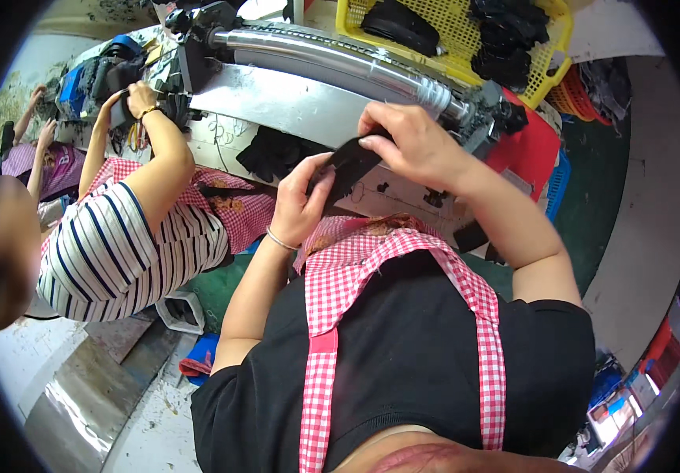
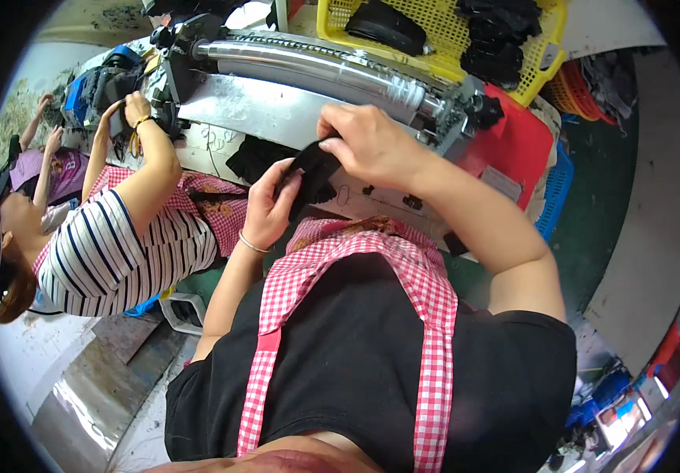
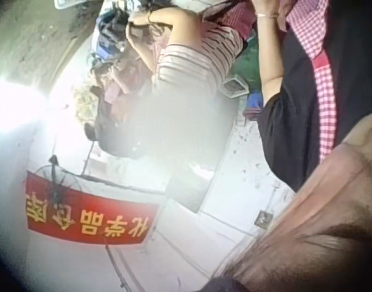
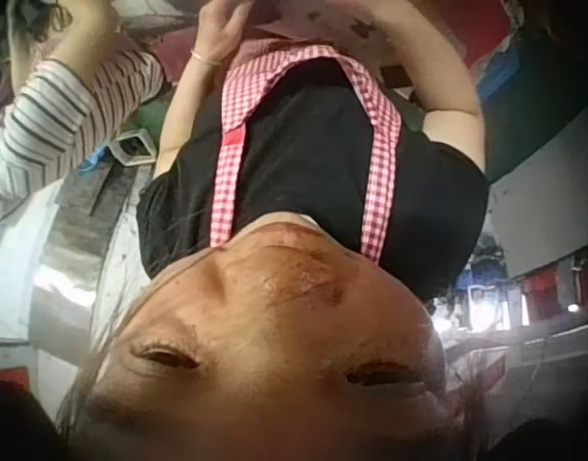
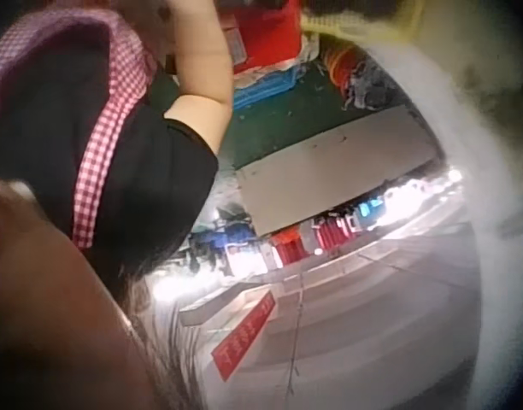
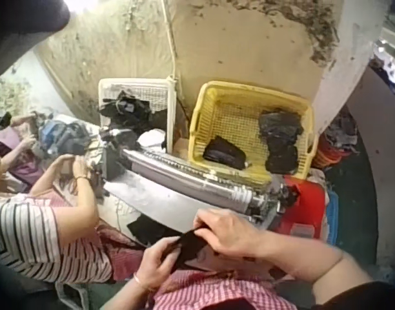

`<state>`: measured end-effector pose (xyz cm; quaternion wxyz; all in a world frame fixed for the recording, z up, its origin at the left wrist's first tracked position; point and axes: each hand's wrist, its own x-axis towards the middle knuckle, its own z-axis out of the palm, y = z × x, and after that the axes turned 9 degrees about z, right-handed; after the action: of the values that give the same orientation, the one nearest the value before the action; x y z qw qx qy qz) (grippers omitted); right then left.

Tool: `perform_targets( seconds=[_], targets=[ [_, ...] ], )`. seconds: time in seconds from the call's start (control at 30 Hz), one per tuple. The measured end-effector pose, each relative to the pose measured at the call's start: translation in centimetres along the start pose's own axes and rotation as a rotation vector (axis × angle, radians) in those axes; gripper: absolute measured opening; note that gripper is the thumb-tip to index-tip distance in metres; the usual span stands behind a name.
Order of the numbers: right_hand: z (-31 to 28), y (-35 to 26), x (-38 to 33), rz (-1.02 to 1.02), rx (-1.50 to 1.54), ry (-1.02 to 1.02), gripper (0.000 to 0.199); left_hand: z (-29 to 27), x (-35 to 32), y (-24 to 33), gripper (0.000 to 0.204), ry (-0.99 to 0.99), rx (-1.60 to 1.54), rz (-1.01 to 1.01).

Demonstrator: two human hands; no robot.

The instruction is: The person feeds black rectangular material pieces into a roller machine, then stacks the processed items on a table. The person also handles a roll of beige tape and stacks it with other items. The task is performed in a repetitive cycle of feeding, processing, and stacking.

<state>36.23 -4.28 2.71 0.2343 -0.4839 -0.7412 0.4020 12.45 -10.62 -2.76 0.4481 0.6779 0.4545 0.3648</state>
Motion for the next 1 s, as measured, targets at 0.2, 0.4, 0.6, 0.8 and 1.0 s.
perform_targets(
  seconds=[0.2,0.4,0.6,0.8,1.0],
  targets=[
    [-3.6,-2.2,7.5,0.011,-0.154,-0.223,0.017,-2.1,3.2,-0.2,0.027,-0.057,-0.491,-0.386],
    [-5.5,-4.2,12.2,0.335,0.058,-0.48,0.016,-1.5,3.6,-0.5,0.031,0.176,-0.569,-0.199],
    [-4.6,-2.6,13.6,0.331,0.295,-0.382,0.012,-2.2,7.4,1.9,0.025,0.243,-0.789,-0.391],
    [-7.0,0.7,17.2,0.018,-0.336,-0.25,0.02,-5.3,7.6,-2.0,0.031,0.012,0.082,-0.385],
    [-7.2,6.8,20.4,0.095,-0.338,-0.491,0.022,-6.5,11.4,-3.8,0.033,-0.098,0.418,-0.181]
  ],
)
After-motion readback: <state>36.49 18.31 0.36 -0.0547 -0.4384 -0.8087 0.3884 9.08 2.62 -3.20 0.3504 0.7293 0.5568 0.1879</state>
